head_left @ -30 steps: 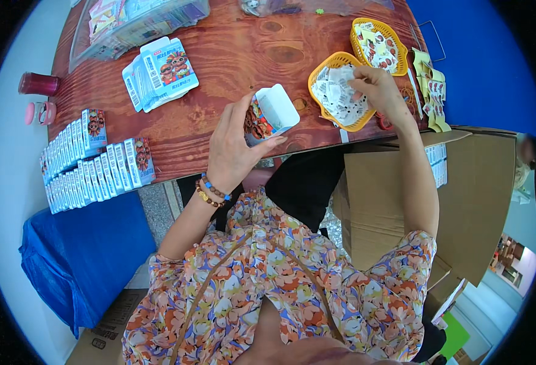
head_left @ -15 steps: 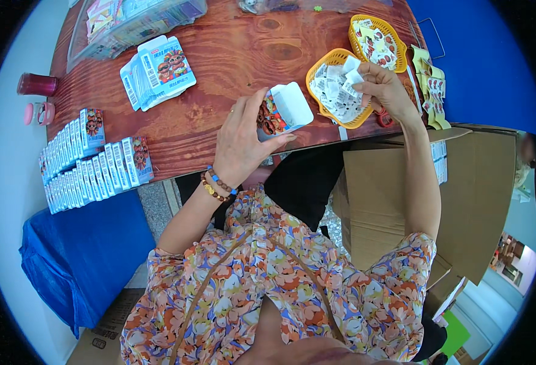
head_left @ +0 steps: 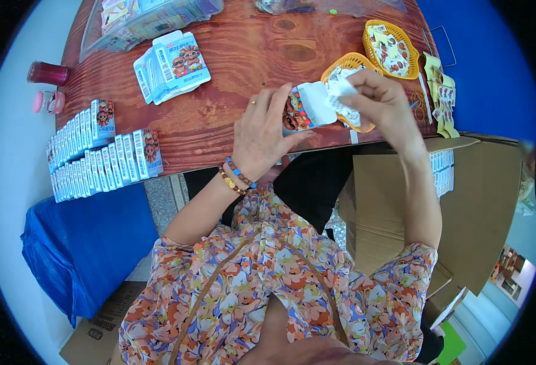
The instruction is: Placing small colorful components into white product boxes and organizing them on a table.
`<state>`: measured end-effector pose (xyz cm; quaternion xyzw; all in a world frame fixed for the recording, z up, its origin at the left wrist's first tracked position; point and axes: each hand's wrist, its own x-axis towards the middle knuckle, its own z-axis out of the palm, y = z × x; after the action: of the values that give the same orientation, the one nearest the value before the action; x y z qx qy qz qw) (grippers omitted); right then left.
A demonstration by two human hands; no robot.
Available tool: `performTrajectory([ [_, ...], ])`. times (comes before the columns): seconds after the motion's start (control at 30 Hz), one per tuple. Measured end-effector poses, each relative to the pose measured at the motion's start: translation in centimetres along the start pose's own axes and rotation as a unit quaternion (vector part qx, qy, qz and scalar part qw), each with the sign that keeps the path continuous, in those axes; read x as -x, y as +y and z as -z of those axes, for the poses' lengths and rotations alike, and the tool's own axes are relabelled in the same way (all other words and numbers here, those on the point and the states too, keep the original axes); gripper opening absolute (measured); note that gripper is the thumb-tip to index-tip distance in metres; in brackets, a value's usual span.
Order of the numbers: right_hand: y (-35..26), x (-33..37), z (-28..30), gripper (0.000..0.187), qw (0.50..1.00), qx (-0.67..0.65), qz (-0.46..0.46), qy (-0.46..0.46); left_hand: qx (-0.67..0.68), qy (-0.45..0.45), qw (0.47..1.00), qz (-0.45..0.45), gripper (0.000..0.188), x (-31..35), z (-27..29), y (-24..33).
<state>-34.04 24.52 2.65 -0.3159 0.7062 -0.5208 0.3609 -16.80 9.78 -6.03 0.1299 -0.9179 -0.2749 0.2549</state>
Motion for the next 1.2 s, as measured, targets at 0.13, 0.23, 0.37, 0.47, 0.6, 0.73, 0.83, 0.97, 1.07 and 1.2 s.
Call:
performTrajectory([
  [0.13, -0.1, -0.1, -2.5, 0.015, 0.96, 0.271, 0.057, 0.029, -0.011, -0.008, 1.0, 0.011, 0.085, -0.4, -0.2, 0.5],
  [0.23, -0.8, 0.3, -3.1, 0.019, 0.936, 0.347, 0.058, 0.027, -0.017, -0.004, 1.0, 0.011, 0.086, -0.4, -0.4, 0.3],
  [0.37, -0.1, -0.5, -2.3, 0.017, 0.942, 0.314, 0.116, -0.005, -0.003, 0.017, 1.0, 0.01, 0.086, -0.2, -0.4, -0.6],
  [0.47, 0.6, -0.8, -2.0, 0.012, 0.915, 0.342, 0.213, -0.035, -0.005, -0.002, 0.999, 0.035, 0.085, -0.3, -0.5, 0.0],
  [0.6, 0.4, -0.7, -2.9, 0.014, 0.883, 0.446, 0.144, -0.012, -0.014, -0.012, 0.999, 0.027, 0.087, 0.0, -0.8, -0.2],
  [0.73, 0.8, -1.8, -1.6, 0.036, 0.91, 0.407, 0.079, -0.012, 0.001, -0.032, 0.998, 0.06, 0.086, 0.1, -0.6, -0.4],
  [0.83, 0.5, -5.4, 4.6, 0.04, 0.928, 0.337, 0.029, 0.157, 0.031, -0.016, 0.997, 0.069, 0.085, 0.2, 0.1, -1.4],
  [0.97, 8.4, -9.0, 13.9, 0.037, 0.776, 0.598, 0.036, 0.197, 0.064, -0.014, 0.995, 0.08, 0.084, 0.0, 0.1, -1.7],
  [1.07, 10.3, -10.9, 15.6, 0.03, 0.731, 0.665, -0.042, 0.148, 0.091, 0.006, 0.993, 0.079, 0.083, 0.6, 0.2, -1.9],
  [1.2, 8.7, -9.6, 14.9, 0.03, 0.754, 0.614, -0.023, 0.233, 0.097, 0.03, 0.989, 0.104, 0.084, 0.8, 1.0, -2.2],
])
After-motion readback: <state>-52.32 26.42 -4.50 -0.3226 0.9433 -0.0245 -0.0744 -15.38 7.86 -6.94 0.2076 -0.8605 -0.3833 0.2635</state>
